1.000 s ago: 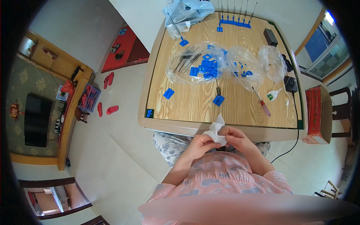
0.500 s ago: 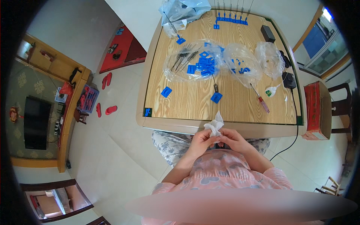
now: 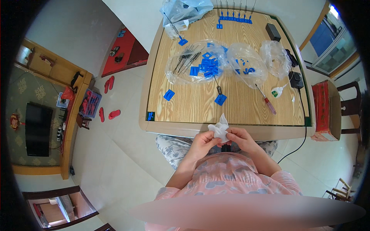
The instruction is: The person assembles a wire and a spring into blue plastic clips at a workbench, using a screwdriver to aid the process.
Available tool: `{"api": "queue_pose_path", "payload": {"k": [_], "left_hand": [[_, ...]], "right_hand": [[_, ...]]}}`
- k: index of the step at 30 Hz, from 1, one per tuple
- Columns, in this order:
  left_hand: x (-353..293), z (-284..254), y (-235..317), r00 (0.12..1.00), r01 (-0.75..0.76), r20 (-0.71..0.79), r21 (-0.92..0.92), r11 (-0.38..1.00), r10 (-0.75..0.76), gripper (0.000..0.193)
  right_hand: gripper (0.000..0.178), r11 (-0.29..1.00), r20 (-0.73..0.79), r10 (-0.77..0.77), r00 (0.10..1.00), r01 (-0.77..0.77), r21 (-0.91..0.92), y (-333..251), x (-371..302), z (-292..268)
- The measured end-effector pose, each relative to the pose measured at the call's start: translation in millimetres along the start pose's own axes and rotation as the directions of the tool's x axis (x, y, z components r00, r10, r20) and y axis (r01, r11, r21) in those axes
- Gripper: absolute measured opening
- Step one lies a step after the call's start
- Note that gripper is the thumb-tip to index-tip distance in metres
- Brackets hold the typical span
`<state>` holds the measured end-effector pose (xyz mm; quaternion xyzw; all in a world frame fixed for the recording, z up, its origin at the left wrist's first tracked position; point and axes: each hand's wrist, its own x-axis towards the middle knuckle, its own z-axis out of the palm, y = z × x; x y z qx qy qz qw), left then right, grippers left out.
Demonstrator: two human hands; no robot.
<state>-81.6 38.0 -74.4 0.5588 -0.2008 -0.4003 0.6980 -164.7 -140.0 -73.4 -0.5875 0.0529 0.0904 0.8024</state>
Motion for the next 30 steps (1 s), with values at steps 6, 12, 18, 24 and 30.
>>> {"api": "queue_pose_path", "payload": {"k": [6,12,18,24,30], "left_hand": [[2,-3,0,1.0,0.016,-0.02,0.014,1.0,-0.016,0.012],[3,-29,-7,0.982,-0.002,-0.187,-0.022,1.0,-0.002,0.014],[7,-35,2,0.983,-0.044,-0.177,-0.443,0.895,-0.039,0.036],[6,-34,-4,0.982,-0.077,-0.188,-0.414,0.907,-0.002,0.03],[4,-35,-18,0.97,-0.032,-0.244,-0.06,0.998,0.016,0.019]], "right_hand": [[0.021,1.0,-0.065,-0.008,0.998,0.009,0.012,2,3,-7],[0.021,0.999,-0.296,-0.041,0.954,0.047,0.011,6,11,-24],[0.02,0.96,-0.414,-0.141,0.899,0.022,-0.279,23,23,-41],[0.012,0.832,-0.43,-0.326,0.842,0.039,-0.554,22,27,-29],[0.012,0.84,-0.398,-0.44,0.805,0.212,-0.5,16,24,-17]]}}
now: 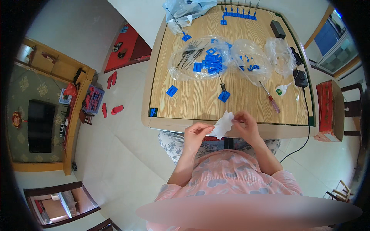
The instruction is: The person assembles a wire and a spring into blue plastic clips at a workbench, using a screwdriver to aid the process.
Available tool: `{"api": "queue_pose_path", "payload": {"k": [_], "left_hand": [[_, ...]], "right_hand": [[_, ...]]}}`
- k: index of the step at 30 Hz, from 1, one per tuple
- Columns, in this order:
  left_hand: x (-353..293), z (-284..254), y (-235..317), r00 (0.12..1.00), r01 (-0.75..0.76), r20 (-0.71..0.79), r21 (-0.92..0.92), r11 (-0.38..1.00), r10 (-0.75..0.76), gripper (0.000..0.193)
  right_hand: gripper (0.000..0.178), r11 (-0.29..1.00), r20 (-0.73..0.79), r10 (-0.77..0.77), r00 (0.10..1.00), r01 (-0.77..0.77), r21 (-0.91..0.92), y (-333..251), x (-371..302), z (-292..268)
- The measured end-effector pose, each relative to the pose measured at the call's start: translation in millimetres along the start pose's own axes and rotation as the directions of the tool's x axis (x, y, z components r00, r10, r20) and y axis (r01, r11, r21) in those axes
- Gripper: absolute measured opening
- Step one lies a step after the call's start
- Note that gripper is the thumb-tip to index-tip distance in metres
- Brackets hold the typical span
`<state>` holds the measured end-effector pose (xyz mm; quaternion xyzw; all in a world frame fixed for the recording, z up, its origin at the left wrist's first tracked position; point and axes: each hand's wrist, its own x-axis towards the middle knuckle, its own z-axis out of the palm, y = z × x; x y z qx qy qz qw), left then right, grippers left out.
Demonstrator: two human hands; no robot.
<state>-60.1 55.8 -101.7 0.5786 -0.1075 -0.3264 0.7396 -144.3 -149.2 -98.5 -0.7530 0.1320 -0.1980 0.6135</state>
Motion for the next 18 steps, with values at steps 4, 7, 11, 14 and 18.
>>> {"api": "queue_pose_path", "payload": {"k": [4,7,11,14,18], "left_hand": [[-1,31,17,0.91,-0.379,0.044,0.495,0.782,0.413,0.036],[-1,34,23,0.849,-0.448,0.127,0.688,0.572,0.513,0.049],[-2,32,35,0.823,-0.494,0.238,0.748,0.443,0.516,0.054],[-4,31,33,0.823,-0.507,0.276,0.75,0.424,0.497,0.054],[-4,35,32,0.824,-0.511,0.264,0.729,0.455,0.502,0.052]], "right_hand": [[0.013,0.993,0.315,-0.05,0.948,0.014,0.116,-22,-4,7],[0.016,0.989,0.555,-0.147,0.819,0.106,0.107,-42,-3,9],[0.014,0.983,0.577,-0.181,0.797,0.139,0.117,-43,-5,10],[0.015,0.99,0.601,-0.142,0.786,0.12,0.078,-40,-9,7],[0.015,1.0,0.562,0.006,0.827,-0.01,0.003,-38,-12,3]]}}
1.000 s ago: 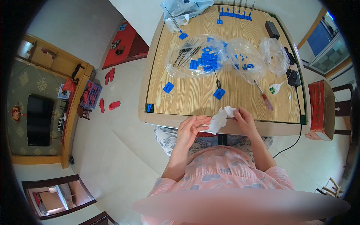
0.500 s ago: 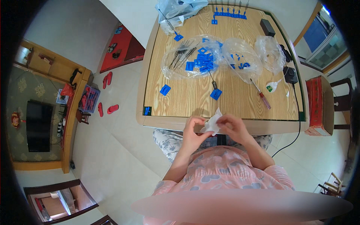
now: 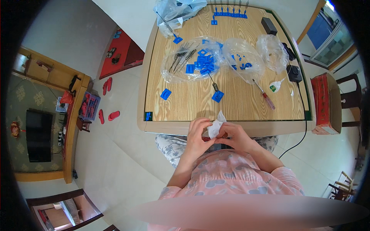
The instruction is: The person assembles a wire and a spring into blue plastic clips at a workbench, using a screwdriver to aid the process.
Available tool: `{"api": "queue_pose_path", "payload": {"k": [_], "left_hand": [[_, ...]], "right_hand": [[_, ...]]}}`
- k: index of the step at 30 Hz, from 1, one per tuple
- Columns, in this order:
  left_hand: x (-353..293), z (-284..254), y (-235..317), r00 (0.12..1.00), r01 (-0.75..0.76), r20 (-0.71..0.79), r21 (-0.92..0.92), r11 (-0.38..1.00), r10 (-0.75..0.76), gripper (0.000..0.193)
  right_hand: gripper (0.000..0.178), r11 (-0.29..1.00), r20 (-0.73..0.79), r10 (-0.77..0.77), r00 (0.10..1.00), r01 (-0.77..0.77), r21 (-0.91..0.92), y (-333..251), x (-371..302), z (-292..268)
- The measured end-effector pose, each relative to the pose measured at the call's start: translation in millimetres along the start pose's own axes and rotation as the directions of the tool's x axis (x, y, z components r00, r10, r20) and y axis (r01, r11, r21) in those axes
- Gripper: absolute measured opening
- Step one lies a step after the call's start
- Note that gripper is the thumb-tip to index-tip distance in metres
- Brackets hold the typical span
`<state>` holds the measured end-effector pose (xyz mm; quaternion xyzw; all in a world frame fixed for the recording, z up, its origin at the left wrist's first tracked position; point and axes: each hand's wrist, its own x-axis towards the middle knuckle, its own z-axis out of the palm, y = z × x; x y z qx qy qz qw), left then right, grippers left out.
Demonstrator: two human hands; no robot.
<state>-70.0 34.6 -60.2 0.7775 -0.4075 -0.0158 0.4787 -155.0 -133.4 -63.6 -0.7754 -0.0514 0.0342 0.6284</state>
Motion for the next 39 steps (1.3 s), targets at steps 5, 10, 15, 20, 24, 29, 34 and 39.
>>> {"api": "queue_pose_path", "payload": {"k": [5,10,15,20,24,29,34,39], "left_hand": [[1,2,0,0.999,-0.018,0.032,-0.031,0.999,0.019,0.032],[-8,5,-9,1.0,0.025,-0.015,-0.167,0.986,-0.028,0.017],[0,9,11,0.994,0.019,-0.094,-0.272,0.962,-0.046,0.015],[-7,12,2,0.953,0.105,-0.193,-0.514,0.851,-0.234,0.02],[-6,5,4,0.969,0.106,-0.124,-0.578,0.809,-0.215,0.032],[-9,2,8,0.92,0.39,0.214,-0.578,0.716,-0.329,0.045],[-8,-19,5,0.928,0.345,0.267,-0.349,0.871,-0.261,0.052],[-12,-21,6,0.959,0.145,0.266,-0.178,0.973,-0.095,0.053]], "right_hand": [[0.012,0.999,-0.093,-0.032,0.995,0.03,-0.016,-2,0,-2],[0.024,0.898,-0.105,0.068,0.992,-0.015,0.44,5,-1,-1],[0.029,0.978,-0.208,-0.206,0.956,0.196,-0.065,5,7,13],[0.021,0.986,-0.33,-0.114,0.937,0.147,0.076,5,3,22],[0.014,0.96,-0.27,-0.043,0.962,0.115,0.256,-5,4,20],[0.016,0.958,-0.11,-0.066,0.992,0.094,0.27,-10,8,18],[0.015,0.962,0.143,-0.035,0.989,-0.005,0.273,-11,5,9],[0.016,0.987,0.155,-0.111,0.982,0.09,0.132,-5,0,7]]}}
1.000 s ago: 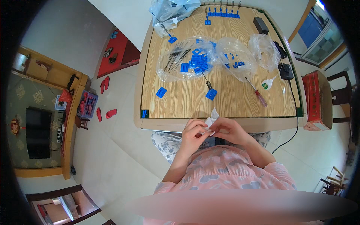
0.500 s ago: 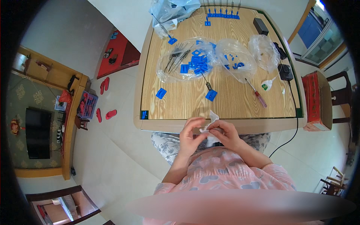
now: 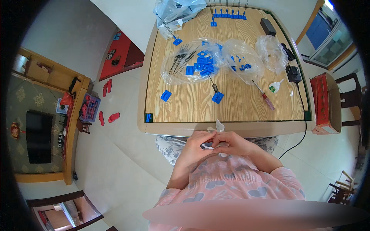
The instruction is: The person assembles a wire and a spring into blue plastic clips at a workbench, using a screwdriver to aid the process.
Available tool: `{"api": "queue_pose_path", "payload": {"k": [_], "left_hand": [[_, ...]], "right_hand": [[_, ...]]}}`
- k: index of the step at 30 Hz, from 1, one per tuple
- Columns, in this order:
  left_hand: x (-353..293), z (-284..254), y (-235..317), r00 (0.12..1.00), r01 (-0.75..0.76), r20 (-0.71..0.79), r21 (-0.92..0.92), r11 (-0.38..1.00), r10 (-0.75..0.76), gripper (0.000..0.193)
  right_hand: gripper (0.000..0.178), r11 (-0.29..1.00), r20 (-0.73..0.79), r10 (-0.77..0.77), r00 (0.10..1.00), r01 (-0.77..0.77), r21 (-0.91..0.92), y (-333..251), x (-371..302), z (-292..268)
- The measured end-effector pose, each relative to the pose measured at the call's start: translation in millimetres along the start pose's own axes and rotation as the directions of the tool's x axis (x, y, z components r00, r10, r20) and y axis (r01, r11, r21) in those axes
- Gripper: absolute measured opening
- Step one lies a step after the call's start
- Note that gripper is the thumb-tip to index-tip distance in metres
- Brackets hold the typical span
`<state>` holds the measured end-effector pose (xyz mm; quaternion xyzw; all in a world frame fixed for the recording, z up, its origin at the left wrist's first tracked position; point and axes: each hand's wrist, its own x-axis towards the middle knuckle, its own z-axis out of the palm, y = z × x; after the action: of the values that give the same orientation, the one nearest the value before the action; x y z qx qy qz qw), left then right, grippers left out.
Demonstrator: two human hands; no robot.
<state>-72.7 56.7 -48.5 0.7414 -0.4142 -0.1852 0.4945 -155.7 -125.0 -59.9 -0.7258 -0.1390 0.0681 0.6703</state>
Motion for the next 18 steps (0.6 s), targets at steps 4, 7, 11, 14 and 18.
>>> {"api": "queue_pose_path", "payload": {"k": [4,7,11,14,18], "left_hand": [[0,-1,4,0.999,-0.035,0.033,0.025,0.999,0.034,0.055],[2,1,8,0.999,-0.05,0.01,0.028,0.998,0.05,0.054],[10,11,21,0.98,-0.179,0.095,0.047,0.983,0.174,0.048],[8,6,18,0.989,-0.126,0.09,0.08,0.989,0.119,0.043],[10,8,15,0.986,-0.162,0.056,0.134,0.978,0.155,0.042]], "right_hand": [[0.016,0.995,-0.026,0.085,0.996,-0.086,-0.058,-6,-3,1],[0.016,0.988,-0.041,-0.075,0.996,0.069,-0.135,-13,-1,2],[0.015,0.975,0.269,0.178,0.947,-0.133,-0.177,-2,-3,9],[0.018,0.996,0.17,-0.025,0.985,0.039,-0.082,0,-7,11],[0.021,0.998,0.097,0.063,0.993,-0.061,-0.021,-6,-10,3]]}}
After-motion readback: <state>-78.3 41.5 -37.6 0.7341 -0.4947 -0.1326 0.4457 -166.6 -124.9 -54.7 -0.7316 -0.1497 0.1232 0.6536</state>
